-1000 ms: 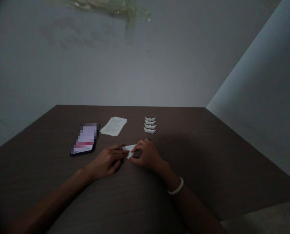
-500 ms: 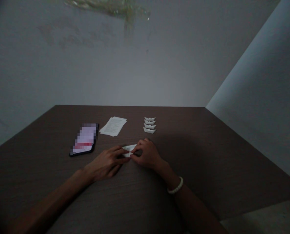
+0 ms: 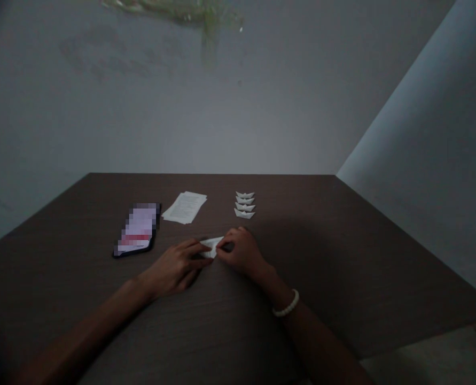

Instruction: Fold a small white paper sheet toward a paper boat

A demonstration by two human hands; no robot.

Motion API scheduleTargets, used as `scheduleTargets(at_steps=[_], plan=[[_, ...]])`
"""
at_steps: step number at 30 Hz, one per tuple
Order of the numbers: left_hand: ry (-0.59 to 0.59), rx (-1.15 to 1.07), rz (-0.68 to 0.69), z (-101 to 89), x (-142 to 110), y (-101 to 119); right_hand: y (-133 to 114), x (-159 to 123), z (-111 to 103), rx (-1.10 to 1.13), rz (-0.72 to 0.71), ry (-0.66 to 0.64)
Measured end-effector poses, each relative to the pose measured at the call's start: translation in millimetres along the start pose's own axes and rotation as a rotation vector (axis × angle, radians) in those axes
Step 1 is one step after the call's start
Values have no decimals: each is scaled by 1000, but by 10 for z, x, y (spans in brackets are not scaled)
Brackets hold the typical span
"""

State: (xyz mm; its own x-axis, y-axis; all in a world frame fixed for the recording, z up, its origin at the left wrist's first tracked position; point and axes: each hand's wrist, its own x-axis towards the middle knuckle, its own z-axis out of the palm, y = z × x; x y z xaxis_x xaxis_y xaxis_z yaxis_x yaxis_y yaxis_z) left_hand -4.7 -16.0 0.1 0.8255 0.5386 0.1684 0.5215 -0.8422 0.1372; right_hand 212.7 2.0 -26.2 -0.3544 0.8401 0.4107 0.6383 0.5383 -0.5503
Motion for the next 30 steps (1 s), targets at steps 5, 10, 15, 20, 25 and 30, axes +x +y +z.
scheduleTargets(at_steps=[5, 10, 15, 20, 25, 30], plan=[[6, -10, 8, 2, 2, 1, 31, 12, -22, -4, 6, 19], [4, -4, 9, -19, 4, 12, 52, 24, -37, -25, 28, 56], [1, -22, 8, -22, 1, 7, 64, 31, -34, -59, 56, 72], [-3, -25, 10, -32, 3, 6, 83, 23, -40, -47, 46, 68], [46, -82, 22, -10, -1, -25, 37, 8, -54, -23, 18, 34], [101, -169, 27, 18, 2, -62, -26, -15, -58, -27, 7, -23]])
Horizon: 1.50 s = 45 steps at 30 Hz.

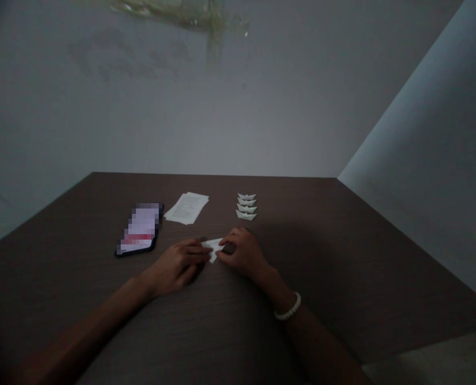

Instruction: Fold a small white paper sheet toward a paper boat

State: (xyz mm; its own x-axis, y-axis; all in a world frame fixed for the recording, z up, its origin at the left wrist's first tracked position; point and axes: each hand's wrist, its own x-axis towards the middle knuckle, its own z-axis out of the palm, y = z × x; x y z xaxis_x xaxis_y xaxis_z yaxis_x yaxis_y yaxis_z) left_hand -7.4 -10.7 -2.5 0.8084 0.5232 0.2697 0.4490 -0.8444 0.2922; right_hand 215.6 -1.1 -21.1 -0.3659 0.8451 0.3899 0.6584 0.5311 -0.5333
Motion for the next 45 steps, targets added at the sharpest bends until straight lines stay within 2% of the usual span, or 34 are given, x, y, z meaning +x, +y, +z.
scheduleTargets(at_steps=[13, 33, 39, 42, 45], plan=[[62, -39, 3, 16, 4, -21, -22, -15, -20, -56, -15, -51], [51, -27, -2, 14, -1, 9, 137, 43, 6, 18, 108, 95], [80, -54, 17, 31, -17, -4, 135, 37, 12, 14, 38, 103], [115, -59, 10, 70, -29, -42, 105, 17, 8, -31, -25, 61], [166, -32, -76, 107, -29, -77, 79, 0, -5, -95, -36, -2]])
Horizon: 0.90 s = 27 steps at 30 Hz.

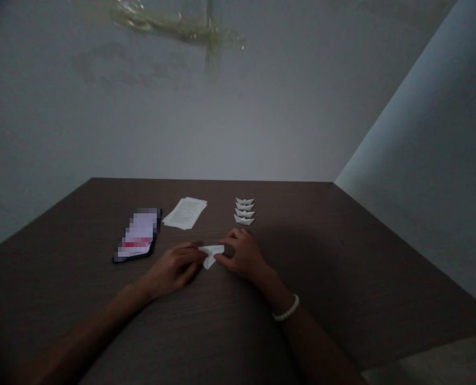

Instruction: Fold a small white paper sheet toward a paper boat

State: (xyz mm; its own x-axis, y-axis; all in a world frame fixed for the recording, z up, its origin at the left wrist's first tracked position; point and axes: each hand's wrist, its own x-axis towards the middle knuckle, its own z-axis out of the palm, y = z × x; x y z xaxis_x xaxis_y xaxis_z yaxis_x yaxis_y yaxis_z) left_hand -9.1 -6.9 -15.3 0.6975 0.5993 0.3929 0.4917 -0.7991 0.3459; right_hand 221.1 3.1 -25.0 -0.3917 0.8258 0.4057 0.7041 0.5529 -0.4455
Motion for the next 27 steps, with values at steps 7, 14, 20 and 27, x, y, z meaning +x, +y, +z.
scheduleTargets(at_steps=[7, 14, 20, 27], plan=[[57, 75, -172, 30, 23, -23, 7, 7, 6, -12, -14, -31], [51, -22, -195, 3, 51, -16, -33, 1, -14, -36, -14, -33], [73, -60, -198, 5, 48, -32, -58, -6, -26, -45, -8, -29], [88, -71, -169, 23, 35, -56, -64, 3, -11, -28, 12, -35]])
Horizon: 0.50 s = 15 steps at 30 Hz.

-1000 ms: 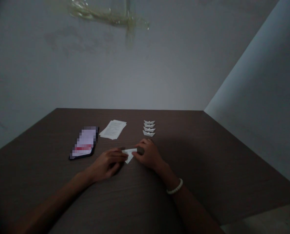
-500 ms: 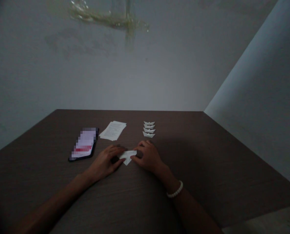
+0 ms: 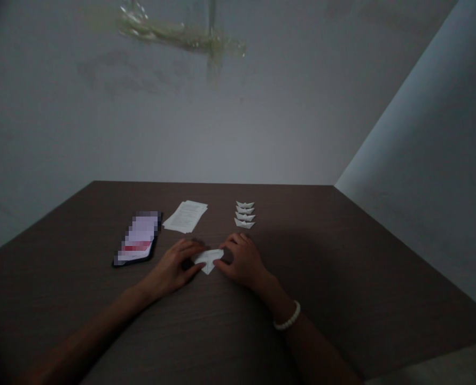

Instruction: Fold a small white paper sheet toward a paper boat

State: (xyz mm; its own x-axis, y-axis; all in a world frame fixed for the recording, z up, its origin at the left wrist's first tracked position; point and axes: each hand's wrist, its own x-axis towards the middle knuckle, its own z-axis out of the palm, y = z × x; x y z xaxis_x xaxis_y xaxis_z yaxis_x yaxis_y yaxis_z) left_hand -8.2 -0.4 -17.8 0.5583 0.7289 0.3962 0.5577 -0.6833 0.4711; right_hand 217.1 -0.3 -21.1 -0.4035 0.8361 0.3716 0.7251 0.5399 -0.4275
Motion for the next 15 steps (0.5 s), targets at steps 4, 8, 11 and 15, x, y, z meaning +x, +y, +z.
scheduleTargets(at_steps=[4, 8, 11, 15], plan=[[0, 14, 30, 8, -2, -17, 16, 1, 17, 4, -13, 7], [2, -1, 43, 5, -10, -17, 27, 2, 27, 19, -38, -8], [-19, -54, 24, -12, -6, 5, 11, 5, 19, 57, -55, 3], [-11, -110, -28, -28, 1, 20, -17, 12, 12, 117, -58, 38]])
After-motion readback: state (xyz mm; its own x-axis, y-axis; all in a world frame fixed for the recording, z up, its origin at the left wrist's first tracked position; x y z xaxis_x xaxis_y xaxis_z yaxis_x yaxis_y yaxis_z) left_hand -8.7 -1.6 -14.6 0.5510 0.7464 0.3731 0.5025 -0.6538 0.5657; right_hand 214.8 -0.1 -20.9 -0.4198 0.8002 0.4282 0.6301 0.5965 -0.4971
